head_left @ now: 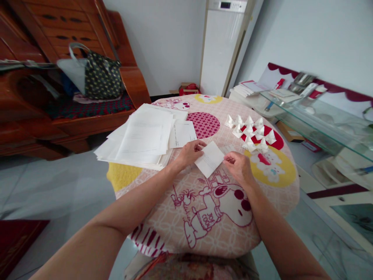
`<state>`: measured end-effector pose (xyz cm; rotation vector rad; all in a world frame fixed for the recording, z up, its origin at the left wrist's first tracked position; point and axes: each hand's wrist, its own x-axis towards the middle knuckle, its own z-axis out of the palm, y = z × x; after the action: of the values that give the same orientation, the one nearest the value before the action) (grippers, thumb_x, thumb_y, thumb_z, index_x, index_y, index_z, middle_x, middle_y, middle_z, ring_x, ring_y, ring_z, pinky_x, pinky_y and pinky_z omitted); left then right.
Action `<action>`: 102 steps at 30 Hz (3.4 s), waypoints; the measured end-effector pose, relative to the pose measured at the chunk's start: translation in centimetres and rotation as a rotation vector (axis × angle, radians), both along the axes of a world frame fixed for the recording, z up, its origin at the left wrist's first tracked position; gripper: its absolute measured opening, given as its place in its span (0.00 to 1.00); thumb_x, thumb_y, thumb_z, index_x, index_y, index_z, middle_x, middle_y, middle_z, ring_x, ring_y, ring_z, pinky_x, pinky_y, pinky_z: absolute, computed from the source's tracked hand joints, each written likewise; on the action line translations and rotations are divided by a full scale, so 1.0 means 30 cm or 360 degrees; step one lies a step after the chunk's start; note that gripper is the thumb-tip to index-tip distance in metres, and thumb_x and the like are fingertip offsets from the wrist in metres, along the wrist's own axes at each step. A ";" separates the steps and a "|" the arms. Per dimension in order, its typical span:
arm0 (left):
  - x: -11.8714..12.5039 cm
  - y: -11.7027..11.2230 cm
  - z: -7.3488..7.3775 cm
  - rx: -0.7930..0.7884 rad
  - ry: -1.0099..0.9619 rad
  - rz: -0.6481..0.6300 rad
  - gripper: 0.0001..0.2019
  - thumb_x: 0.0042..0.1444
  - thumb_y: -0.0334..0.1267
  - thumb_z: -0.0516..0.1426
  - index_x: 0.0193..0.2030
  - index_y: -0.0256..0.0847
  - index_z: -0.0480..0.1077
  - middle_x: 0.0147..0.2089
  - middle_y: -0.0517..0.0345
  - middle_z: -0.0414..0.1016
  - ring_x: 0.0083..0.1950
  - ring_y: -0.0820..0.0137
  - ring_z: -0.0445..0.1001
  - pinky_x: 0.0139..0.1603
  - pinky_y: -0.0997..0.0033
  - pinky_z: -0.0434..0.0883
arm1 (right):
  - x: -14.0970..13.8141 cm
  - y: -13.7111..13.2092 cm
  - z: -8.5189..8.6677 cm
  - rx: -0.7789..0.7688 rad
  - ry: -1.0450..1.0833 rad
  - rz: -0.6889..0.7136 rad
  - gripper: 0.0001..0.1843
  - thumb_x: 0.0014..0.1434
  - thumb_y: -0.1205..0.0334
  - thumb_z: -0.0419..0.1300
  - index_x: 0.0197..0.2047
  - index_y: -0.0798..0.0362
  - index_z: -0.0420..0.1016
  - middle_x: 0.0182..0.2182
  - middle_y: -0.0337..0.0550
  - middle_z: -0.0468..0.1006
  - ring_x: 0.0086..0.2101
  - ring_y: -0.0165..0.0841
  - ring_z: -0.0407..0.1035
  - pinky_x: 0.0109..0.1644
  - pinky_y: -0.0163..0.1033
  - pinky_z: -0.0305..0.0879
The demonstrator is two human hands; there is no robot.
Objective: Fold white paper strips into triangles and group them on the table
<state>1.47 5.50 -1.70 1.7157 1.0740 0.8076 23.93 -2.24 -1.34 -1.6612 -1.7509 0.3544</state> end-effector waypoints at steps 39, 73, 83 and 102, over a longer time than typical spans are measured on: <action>-0.017 -0.062 0.043 0.0344 0.0500 -0.0419 0.09 0.58 0.36 0.60 0.28 0.39 0.76 0.23 0.61 0.70 0.25 0.74 0.65 0.29 0.71 0.58 | 0.021 -0.008 0.028 -0.0686 0.0789 0.0224 0.09 0.51 0.57 0.65 0.29 0.55 0.78 0.20 0.40 0.79 0.17 0.27 0.65 0.19 0.31 0.60; 0.046 -0.053 0.014 0.0191 0.0766 0.0217 0.24 0.55 0.33 0.66 0.59 0.38 0.71 0.32 0.63 0.76 0.37 0.67 0.77 0.45 0.68 0.70 | -0.061 0.002 0.024 -0.0674 0.0862 -0.0389 0.12 0.55 0.72 0.66 0.43 0.65 0.84 0.13 0.36 0.74 0.11 0.26 0.65 0.13 0.26 0.59; 0.045 -0.049 0.012 0.0154 0.0749 0.0233 0.25 0.54 0.35 0.67 0.59 0.38 0.71 0.32 0.62 0.77 0.37 0.67 0.77 0.44 0.68 0.70 | -0.068 0.002 0.035 -0.0709 0.0851 -0.0415 0.13 0.56 0.73 0.65 0.45 0.66 0.83 0.12 0.35 0.74 0.12 0.26 0.65 0.14 0.27 0.60; 0.049 -0.058 0.016 0.0200 0.0769 0.0252 0.25 0.55 0.35 0.67 0.59 0.38 0.70 0.34 0.61 0.77 0.39 0.66 0.77 0.47 0.67 0.71 | -0.072 0.012 0.038 -0.0741 0.0822 -0.0445 0.12 0.55 0.72 0.65 0.43 0.63 0.83 0.13 0.36 0.74 0.14 0.29 0.68 0.14 0.28 0.62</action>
<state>2.93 3.77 -1.21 2.0101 1.5244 0.5754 21.77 -1.89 -0.20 -1.8814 -1.0865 1.0156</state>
